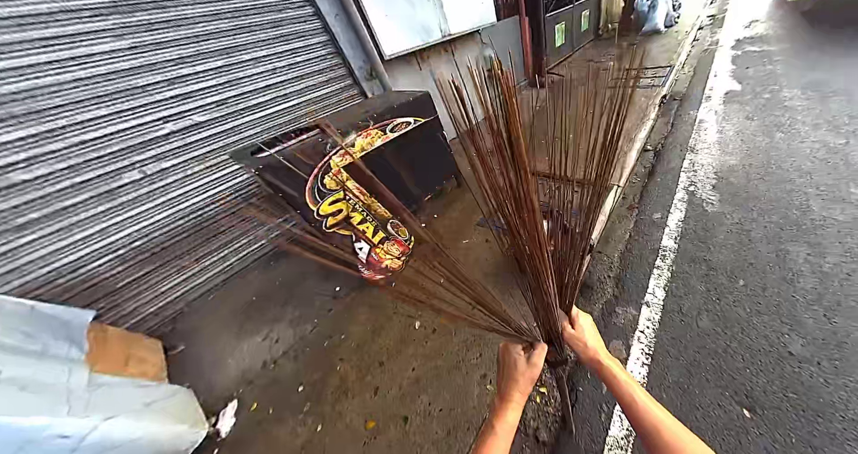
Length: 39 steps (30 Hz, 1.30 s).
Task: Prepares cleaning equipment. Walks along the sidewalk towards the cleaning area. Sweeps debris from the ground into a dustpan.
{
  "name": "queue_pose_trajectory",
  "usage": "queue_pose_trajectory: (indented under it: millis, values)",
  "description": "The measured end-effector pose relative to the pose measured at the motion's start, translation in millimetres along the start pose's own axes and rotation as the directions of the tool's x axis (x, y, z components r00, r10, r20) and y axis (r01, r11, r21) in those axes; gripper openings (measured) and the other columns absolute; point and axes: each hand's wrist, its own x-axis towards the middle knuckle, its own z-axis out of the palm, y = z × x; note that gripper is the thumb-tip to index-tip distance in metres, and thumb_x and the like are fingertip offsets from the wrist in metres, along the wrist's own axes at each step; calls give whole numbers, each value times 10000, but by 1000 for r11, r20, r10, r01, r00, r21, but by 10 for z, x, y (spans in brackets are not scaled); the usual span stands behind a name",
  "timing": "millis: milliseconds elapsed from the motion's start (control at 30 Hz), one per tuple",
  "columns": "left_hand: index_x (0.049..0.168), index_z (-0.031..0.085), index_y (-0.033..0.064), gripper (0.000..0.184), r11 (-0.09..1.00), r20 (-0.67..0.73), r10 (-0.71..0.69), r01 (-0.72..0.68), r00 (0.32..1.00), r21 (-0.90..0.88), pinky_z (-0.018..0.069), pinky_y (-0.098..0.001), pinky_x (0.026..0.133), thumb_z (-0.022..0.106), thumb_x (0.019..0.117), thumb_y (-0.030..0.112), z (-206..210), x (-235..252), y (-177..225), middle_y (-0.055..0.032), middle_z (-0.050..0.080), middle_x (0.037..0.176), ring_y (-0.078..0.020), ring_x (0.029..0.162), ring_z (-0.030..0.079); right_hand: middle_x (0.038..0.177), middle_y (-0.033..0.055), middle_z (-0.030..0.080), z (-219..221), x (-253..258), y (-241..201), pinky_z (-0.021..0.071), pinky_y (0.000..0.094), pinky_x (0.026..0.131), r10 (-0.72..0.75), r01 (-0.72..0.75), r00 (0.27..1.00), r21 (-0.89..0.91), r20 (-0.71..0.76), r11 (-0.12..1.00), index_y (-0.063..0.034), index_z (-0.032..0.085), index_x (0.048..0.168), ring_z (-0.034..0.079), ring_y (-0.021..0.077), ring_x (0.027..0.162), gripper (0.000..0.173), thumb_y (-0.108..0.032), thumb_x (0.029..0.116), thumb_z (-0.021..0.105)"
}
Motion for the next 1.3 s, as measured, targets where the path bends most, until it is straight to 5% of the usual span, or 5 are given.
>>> queue_pose_trajectory:
  millis: [333,500,700,1033,1300]
  values:
    - [856,717,-22,186,971,-96,112,-130,989,-203,588,-299,691,626,815,135,337,-35,-135,-87,715,795,-112,733,697,1199,249,689,-187,96,275,460,509,1070,46,-38,996,94,-82,995,58,623,1290,651,337,1182,409,-249,1092,440]
    - [1348,534,-132,449,966,69,-119,131,991,-223,552,-418,983,617,961,79,210,238,-18,-256,682,1178,-298,1083,696,1228,228,681,-8,-43,94,481,533,1052,-35,37,999,47,-38,998,22,539,1388,655,336,1187,455,-289,1065,464]
    - [1516,296,-118,720,820,132,-241,274,962,-502,492,-429,1057,594,893,85,7,132,237,-292,558,1366,-304,1236,597,1302,273,608,313,-104,-42,479,521,1066,-20,51,989,206,-146,977,55,477,1404,612,378,1222,571,-283,969,629]
    - [1457,405,-112,761,803,99,-314,320,944,-503,441,-419,1100,671,806,179,-222,32,73,-306,433,1461,-323,1319,495,1463,177,525,144,139,-62,514,466,980,-80,-58,974,580,210,813,-76,486,1494,583,282,1245,522,-127,975,460]
    - [1509,302,-117,804,870,-95,-327,261,940,-418,385,-418,1155,658,863,202,-319,33,-102,-307,456,1468,-333,1374,464,1125,107,659,309,107,-136,539,346,923,-184,-5,916,471,355,882,-6,587,1292,648,155,1006,468,-191,884,724]
